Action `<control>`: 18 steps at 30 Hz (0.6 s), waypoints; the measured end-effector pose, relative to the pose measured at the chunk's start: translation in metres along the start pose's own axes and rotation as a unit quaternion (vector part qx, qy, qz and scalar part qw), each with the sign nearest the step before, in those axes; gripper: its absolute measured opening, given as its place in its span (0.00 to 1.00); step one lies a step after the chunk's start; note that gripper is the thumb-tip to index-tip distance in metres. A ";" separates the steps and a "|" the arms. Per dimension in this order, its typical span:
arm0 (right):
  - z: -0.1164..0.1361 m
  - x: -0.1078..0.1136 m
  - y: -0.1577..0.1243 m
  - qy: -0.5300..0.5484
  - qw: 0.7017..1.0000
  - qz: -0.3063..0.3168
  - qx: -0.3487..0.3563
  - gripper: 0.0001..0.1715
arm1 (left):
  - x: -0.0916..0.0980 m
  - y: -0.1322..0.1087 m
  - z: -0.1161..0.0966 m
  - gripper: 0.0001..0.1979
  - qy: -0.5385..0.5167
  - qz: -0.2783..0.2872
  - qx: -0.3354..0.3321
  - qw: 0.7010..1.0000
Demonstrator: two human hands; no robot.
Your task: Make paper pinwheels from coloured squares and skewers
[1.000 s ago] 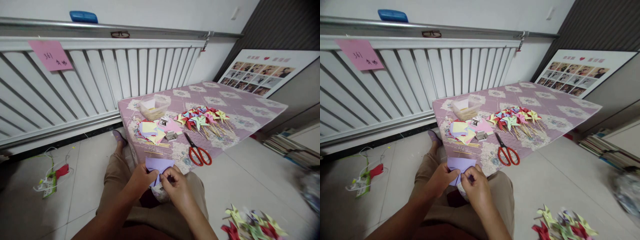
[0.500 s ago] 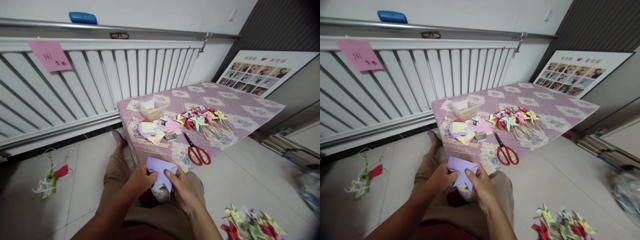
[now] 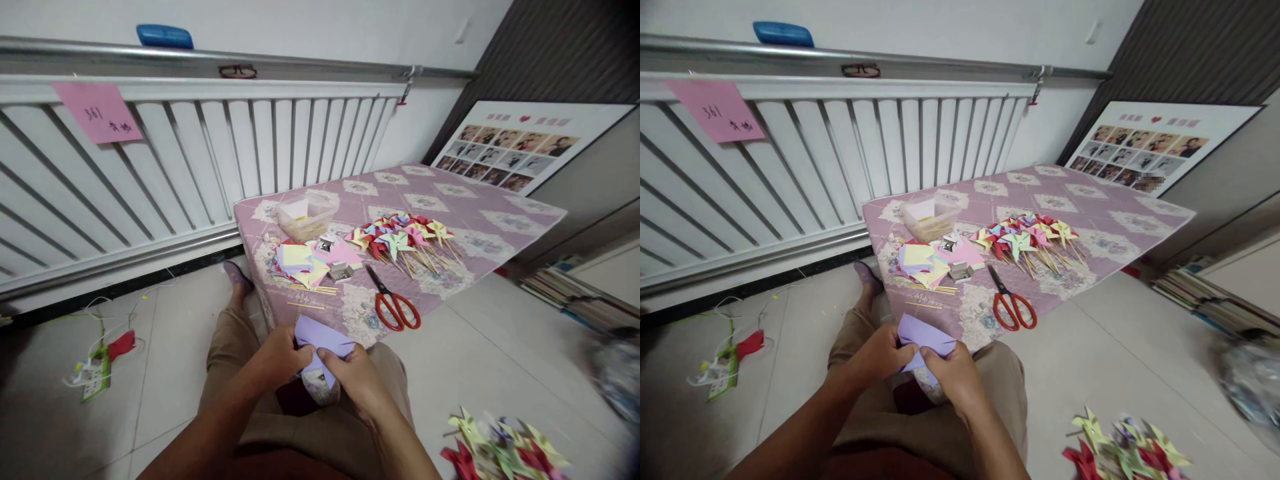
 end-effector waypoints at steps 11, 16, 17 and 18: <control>-0.018 -0.005 0.004 0.062 0.992 -0.106 -0.040 0.15 | 0.003 0.009 0.010 0.08 -0.139 0.000 0.009 0.990; -0.023 -0.007 0.007 0.175 0.972 -0.150 -0.053 0.15 | 0.005 0.004 0.021 0.16 -0.357 -0.037 -0.013 0.933; -0.022 -0.007 0.007 0.197 0.966 -0.154 -0.059 0.15 | 0.003 0.002 0.023 0.17 -0.374 -0.036 -0.021 0.927; -0.021 -0.008 0.007 0.219 0.961 -0.157 -0.064 0.15 | 0.000 0.001 0.026 0.18 -0.382 -0.032 -0.023 0.923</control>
Point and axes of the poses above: each hand's wrist, its own y-axis towards the middle knuckle, its own x-axis out of the back of the hand, z = x × y, the point moved 6 cm from there along y, towards the middle knuckle, and after that the axes turned 11 degrees about -y, right-handed, at the moved point
